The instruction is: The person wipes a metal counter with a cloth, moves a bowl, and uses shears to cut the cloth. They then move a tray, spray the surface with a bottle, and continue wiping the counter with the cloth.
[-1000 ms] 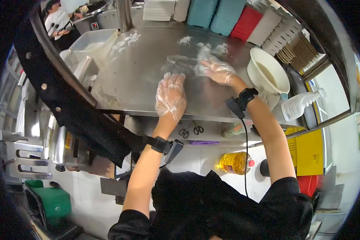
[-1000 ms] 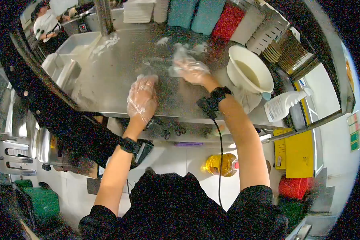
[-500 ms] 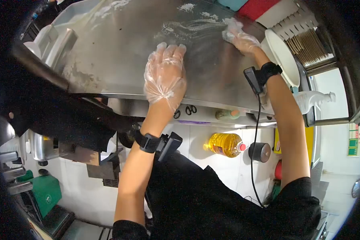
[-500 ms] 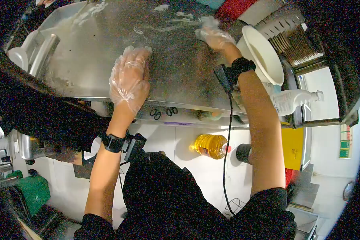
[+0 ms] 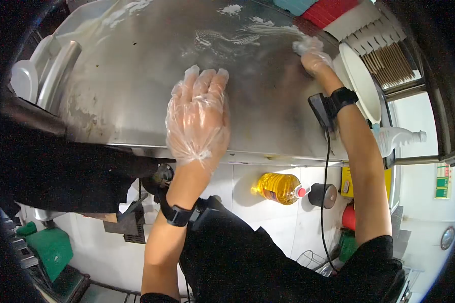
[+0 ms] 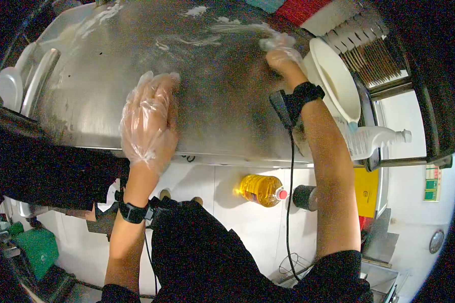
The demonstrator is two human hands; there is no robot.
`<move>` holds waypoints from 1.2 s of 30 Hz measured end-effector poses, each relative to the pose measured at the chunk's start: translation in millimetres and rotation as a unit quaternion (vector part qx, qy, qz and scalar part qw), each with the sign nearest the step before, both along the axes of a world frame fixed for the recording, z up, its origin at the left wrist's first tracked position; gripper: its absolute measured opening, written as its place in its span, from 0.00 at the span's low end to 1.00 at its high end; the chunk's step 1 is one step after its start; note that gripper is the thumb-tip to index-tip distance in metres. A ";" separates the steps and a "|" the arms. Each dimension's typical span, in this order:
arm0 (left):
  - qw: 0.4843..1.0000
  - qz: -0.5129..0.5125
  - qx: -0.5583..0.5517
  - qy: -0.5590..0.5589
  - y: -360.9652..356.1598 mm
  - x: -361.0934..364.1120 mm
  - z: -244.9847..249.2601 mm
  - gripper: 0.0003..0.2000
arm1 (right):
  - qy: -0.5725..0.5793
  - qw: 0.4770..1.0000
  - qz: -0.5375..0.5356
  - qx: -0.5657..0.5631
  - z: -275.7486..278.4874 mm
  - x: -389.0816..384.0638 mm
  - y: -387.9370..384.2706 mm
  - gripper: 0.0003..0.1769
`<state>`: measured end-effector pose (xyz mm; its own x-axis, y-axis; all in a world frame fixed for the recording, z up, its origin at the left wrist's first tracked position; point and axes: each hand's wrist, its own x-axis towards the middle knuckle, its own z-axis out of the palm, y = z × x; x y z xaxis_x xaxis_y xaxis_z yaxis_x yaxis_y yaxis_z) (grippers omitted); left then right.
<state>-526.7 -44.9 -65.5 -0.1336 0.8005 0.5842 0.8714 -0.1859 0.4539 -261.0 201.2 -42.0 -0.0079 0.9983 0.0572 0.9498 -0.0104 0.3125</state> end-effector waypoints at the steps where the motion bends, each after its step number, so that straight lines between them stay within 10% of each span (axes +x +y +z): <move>1: 1.000 0.001 0.000 0.000 0.1 0.0 0.4 0.17 | 0.000 1.000 0.001 0.000 2.3 8.9 13.2 0.33; 4: 1.000 -0.003 -0.010 -0.009 0.0 0.2 1.3 0.17 | 0.351 0.924 -0.088 -0.123 5.1 7.9 9.3 0.29; 8: 1.000 -0.008 -0.024 -0.013 0.8 -0.7 1.1 0.18 | 0.253 0.958 -0.096 -0.095 14.4 -19.0 41.6 0.26; 10: 0.999 -0.013 -0.027 -0.017 2.6 -1.6 1.2 0.18 | 0.055 0.997 0.060 -0.018 17.3 -39.4 45.3 0.23; 13: 0.999 -0.025 -0.030 -0.022 1.5 -0.2 1.8 0.18 | 0.084 0.949 0.276 0.127 -5.9 -57.1 22.1 0.18; 15: 0.999 -0.020 -0.021 -0.025 2.4 -0.3 0.4 0.18 | 0.018 0.966 0.259 -0.001 24.4 -90.5 -31.1 0.23; 17: 0.999 -0.022 -0.016 -0.020 2.0 -1.0 0.1 0.18 | -0.020 0.947 0.318 0.027 23.5 -92.7 -63.5 0.31; 18: 1.000 -0.021 -0.014 -0.014 1.8 -1.0 -0.3 0.18 | 0.081 0.827 0.525 0.185 4.1 -84.9 -53.4 0.37; 21: 0.999 -0.029 0.012 -0.014 1.5 -1.8 -3.0 0.19 | 0.022 0.968 0.241 -0.067 31.7 -72.3 -70.5 0.37; 26: 1.000 -0.015 -0.013 0.003 -0.3 -0.8 4.3 0.17 | 0.018 0.998 -0.003 -0.067 20.3 -28.2 -2.9 0.26; 36: 1.000 -0.026 0.011 -0.009 -0.3 -1.2 -1.1 0.19 | 0.055 0.962 0.269 0.015 10.8 -60.0 -22.1 0.32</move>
